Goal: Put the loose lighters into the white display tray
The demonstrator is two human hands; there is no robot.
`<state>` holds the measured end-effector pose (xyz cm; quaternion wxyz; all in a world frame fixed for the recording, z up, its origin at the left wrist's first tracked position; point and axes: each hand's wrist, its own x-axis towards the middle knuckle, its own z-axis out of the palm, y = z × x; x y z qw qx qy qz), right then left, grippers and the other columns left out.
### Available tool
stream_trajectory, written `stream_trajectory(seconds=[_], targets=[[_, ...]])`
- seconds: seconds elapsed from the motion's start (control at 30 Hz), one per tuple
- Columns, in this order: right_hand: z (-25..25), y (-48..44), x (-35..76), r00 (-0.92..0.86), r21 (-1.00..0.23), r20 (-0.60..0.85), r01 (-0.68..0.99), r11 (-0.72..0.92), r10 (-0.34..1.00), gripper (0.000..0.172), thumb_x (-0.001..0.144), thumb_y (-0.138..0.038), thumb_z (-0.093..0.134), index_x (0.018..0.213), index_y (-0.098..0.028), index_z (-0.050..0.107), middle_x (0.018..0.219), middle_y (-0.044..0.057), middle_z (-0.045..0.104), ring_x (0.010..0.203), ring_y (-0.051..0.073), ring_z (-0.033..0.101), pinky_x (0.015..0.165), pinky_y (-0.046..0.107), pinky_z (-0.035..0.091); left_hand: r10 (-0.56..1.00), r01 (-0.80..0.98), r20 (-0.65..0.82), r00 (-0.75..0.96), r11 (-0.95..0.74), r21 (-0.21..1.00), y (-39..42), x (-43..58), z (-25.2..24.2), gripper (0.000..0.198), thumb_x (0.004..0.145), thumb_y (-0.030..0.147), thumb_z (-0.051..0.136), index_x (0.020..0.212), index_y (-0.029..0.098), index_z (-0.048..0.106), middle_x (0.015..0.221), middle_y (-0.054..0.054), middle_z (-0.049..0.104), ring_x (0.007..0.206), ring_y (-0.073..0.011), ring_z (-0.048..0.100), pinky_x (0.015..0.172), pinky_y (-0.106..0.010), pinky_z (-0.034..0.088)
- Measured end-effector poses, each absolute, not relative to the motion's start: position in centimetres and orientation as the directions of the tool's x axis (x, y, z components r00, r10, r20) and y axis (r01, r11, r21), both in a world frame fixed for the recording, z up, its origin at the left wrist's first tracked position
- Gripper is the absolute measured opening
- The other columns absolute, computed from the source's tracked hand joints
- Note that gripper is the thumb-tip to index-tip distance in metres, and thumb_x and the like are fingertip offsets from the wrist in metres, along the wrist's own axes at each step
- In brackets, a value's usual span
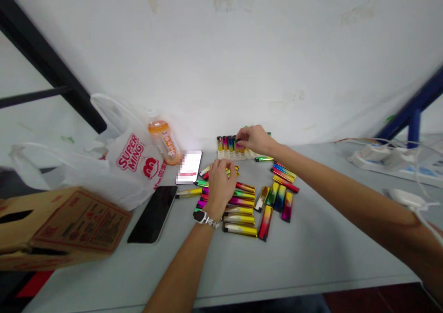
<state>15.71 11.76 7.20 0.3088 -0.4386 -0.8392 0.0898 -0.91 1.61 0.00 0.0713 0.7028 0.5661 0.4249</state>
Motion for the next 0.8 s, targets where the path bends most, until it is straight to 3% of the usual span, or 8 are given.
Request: stream_trajectory(seconds=[0.07,0.13,0.27,0.4,0.47,0.6,0.8], targets=[[7.0,12.8,15.3,-0.493,-0.258,0.425,0.738,0.624,0.759,0.015,0.077,-0.020,0.071,0.091,-0.017,0.077,0.083,0.007,0.073,0.082,0.023,0.062,0.080,0.038,0.043,0.866,0.744,0.487,0.115,-0.400,0.535,1.8,-1.4,0.2,0.014,0.090,0.020,0.052,0.083,0.019,0.064,0.090,-0.007,0.063,0.093,-0.0228,0.057,0.091,-0.038,0.046],[6.6,13.4,14.9,-0.523,-0.171,0.412,0.760,0.627,0.746,0.017,0.079,-0.021,0.070,0.094,-0.018,0.077,0.088,0.009,0.075,0.092,0.026,0.061,0.085,0.041,0.039,0.861,0.730,0.456,0.224,-0.458,0.507,1.7,-1.7,0.5,0.011,0.088,0.019,0.058,0.081,0.019,0.066,0.090,-0.006,0.064,0.095,-0.0226,0.057,0.091,-0.038,0.045],[5.9,14.1,14.8,-0.516,-0.168,0.392,0.774,0.611,0.762,0.019,0.081,-0.023,0.069,0.098,-0.019,0.077,0.092,0.008,0.076,0.100,0.028,0.056,0.090,0.042,0.033,0.853,0.708,0.356,0.381,-0.517,0.482,1.4,-2.1,1.2,0.013,0.081,0.033,0.073,0.082,0.020,0.072,0.097,-0.006,0.064,0.100,-0.0248,0.056,0.095,-0.041,0.044],[5.6,14.4,15.1,-0.493,-0.177,0.388,0.789,0.588,0.778,0.020,0.084,-0.027,0.068,0.100,-0.020,0.078,0.091,0.008,0.075,0.101,0.028,0.051,0.089,0.042,0.030,0.861,0.718,0.272,0.431,-0.509,0.474,1.1,-2.4,1.2,0.021,0.077,0.041,0.077,0.086,0.022,0.075,0.106,-0.007,0.063,0.108,-0.0264,0.055,0.098,-0.041,0.042],[5.4,14.3,15.3,-0.496,-0.139,0.403,0.798,0.587,0.769,0.021,0.087,-0.030,0.065,0.099,-0.020,0.079,0.092,0.010,0.073,0.102,0.029,0.048,0.088,0.042,0.030,0.862,0.729,0.248,0.442,-0.506,0.462,1.0,-2.4,1.1,0.019,0.078,0.040,0.076,0.087,0.023,0.075,0.106,-0.007,0.062,0.108,-0.0260,0.055,0.099,-0.041,0.041],[4.7,13.7,15.6,-0.510,-0.022,0.494,0.803,0.596,0.704,0.025,0.092,-0.034,0.059,0.102,-0.024,0.079,0.111,0.013,0.063,0.107,0.031,0.041,0.086,0.043,0.030,0.859,0.735,0.229,0.457,-0.510,0.446,0.9,-2.4,0.6,0.020,0.082,0.041,0.072,0.089,0.023,0.075,0.105,-0.007,0.061,0.107,-0.0253,0.055,0.098,-0.040,0.041],[3.3,12.1,15.9,-0.488,0.041,0.497,0.839,0.543,0.717,0.041,0.093,-0.036,0.053,0.131,-0.024,0.065,0.112,0.016,0.054,0.107,0.032,0.042,0.087,0.044,0.033,0.869,0.778,0.196,0.455,-0.495,0.388,1.1,-2.2,0.3,0.021,0.081,0.041,0.073,0.090,0.021,0.072,0.105,-0.007,0.062,0.107,-0.0275,0.054,0.099,-0.045,0.039]])
